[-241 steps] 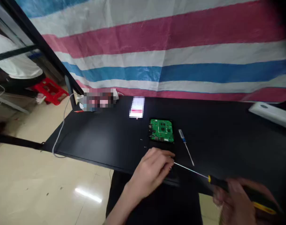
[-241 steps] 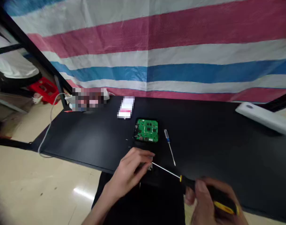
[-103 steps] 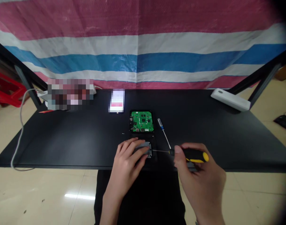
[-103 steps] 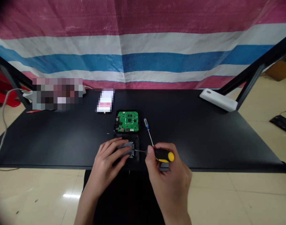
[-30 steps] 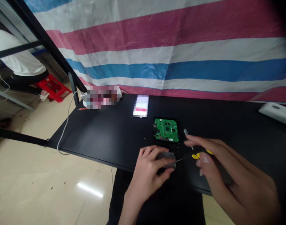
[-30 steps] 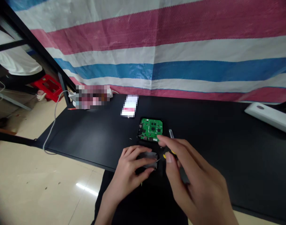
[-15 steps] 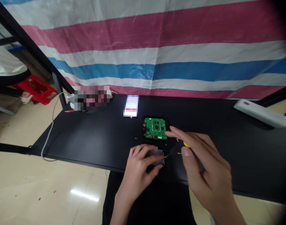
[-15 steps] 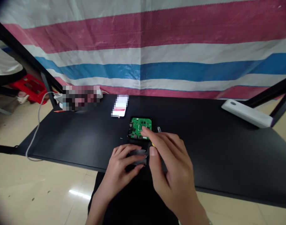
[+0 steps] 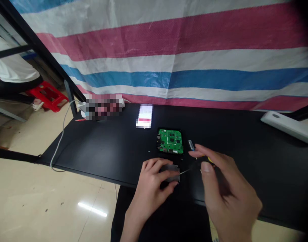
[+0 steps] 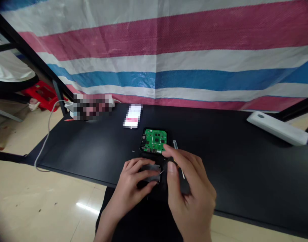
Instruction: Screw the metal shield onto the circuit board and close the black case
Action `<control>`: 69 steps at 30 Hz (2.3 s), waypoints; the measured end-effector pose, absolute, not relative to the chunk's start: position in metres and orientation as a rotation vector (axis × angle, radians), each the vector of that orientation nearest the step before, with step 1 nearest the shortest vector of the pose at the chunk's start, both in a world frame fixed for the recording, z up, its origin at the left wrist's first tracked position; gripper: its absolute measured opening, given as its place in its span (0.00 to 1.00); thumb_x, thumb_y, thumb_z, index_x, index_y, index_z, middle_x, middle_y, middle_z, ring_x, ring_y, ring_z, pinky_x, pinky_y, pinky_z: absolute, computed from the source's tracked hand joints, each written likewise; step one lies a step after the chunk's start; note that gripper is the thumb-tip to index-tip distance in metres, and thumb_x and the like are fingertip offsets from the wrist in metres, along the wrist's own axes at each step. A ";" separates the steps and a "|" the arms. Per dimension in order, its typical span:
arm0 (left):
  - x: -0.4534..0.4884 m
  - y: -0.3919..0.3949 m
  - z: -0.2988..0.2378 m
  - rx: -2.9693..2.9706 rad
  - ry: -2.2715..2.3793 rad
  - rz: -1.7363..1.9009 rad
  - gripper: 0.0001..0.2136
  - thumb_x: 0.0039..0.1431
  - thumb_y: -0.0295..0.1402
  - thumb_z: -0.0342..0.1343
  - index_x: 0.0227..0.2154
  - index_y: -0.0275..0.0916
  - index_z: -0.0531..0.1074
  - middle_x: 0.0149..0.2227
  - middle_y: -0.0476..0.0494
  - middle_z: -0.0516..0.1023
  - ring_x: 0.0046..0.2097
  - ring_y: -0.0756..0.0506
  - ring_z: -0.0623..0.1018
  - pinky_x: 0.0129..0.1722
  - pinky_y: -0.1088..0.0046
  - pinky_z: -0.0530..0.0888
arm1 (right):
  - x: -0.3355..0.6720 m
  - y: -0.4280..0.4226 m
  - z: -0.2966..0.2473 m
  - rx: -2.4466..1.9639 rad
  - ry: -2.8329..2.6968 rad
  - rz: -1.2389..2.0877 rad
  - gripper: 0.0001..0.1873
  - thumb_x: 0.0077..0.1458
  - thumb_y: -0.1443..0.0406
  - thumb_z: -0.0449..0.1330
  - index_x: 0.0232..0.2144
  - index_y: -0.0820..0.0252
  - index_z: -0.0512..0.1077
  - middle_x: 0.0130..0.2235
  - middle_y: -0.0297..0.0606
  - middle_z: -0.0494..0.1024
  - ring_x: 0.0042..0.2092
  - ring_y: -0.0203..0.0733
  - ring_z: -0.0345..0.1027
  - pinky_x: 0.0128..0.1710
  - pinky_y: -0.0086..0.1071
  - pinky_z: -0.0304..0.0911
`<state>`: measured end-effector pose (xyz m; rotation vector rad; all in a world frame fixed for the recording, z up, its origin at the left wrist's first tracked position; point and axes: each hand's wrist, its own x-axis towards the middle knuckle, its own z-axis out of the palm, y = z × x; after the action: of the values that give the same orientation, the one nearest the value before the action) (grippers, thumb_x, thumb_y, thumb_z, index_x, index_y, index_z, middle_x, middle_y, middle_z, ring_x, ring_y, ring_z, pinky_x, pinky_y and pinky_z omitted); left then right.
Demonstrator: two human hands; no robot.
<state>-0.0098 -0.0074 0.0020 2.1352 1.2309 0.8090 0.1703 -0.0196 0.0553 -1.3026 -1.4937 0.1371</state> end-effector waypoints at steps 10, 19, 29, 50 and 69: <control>-0.010 -0.009 -0.001 2.116 1.221 0.813 0.15 0.67 0.28 0.71 0.52 0.53 0.84 0.61 0.49 0.83 0.63 0.38 0.78 0.61 0.53 0.71 | 0.166 -0.023 0.054 -1.298 -1.488 -0.003 0.17 0.72 0.69 0.59 0.57 0.54 0.82 0.54 0.40 0.85 0.53 0.43 0.80 0.53 0.39 0.73; -0.010 -0.009 0.000 2.117 1.225 0.815 0.14 0.66 0.28 0.72 0.52 0.51 0.85 0.61 0.49 0.83 0.63 0.37 0.78 0.61 0.53 0.72 | 0.151 -0.019 0.051 -1.378 -1.389 -0.252 0.18 0.60 0.71 0.74 0.50 0.49 0.86 0.39 0.33 0.79 0.35 0.33 0.72 0.32 0.30 0.66; -0.010 -0.009 0.003 2.100 1.211 0.836 0.15 0.66 0.28 0.72 0.53 0.51 0.85 0.60 0.48 0.84 0.63 0.37 0.79 0.60 0.53 0.72 | 0.150 -0.019 0.057 -1.302 -1.487 -0.105 0.18 0.65 0.72 0.68 0.54 0.51 0.84 0.46 0.35 0.85 0.43 0.38 0.80 0.43 0.33 0.74; -0.010 -0.009 0.001 2.107 1.216 0.829 0.13 0.68 0.30 0.71 0.52 0.50 0.85 0.61 0.48 0.84 0.63 0.38 0.79 0.62 0.53 0.73 | 0.143 -0.019 0.054 -1.400 -1.320 -0.232 0.09 0.60 0.69 0.74 0.43 0.53 0.85 0.42 0.38 0.83 0.40 0.40 0.79 0.37 0.35 0.74; -0.010 -0.010 0.002 2.100 1.222 0.813 0.13 0.67 0.29 0.71 0.51 0.51 0.85 0.61 0.49 0.83 0.63 0.37 0.78 0.61 0.52 0.72 | 0.162 -0.025 0.060 -1.289 -1.537 0.018 0.22 0.68 0.71 0.63 0.59 0.47 0.81 0.47 0.33 0.86 0.43 0.38 0.82 0.43 0.33 0.77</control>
<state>-0.0100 -0.0099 0.0020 2.1001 1.2224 0.8133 0.1619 -0.0251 0.0601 -1.2887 -1.5372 0.0179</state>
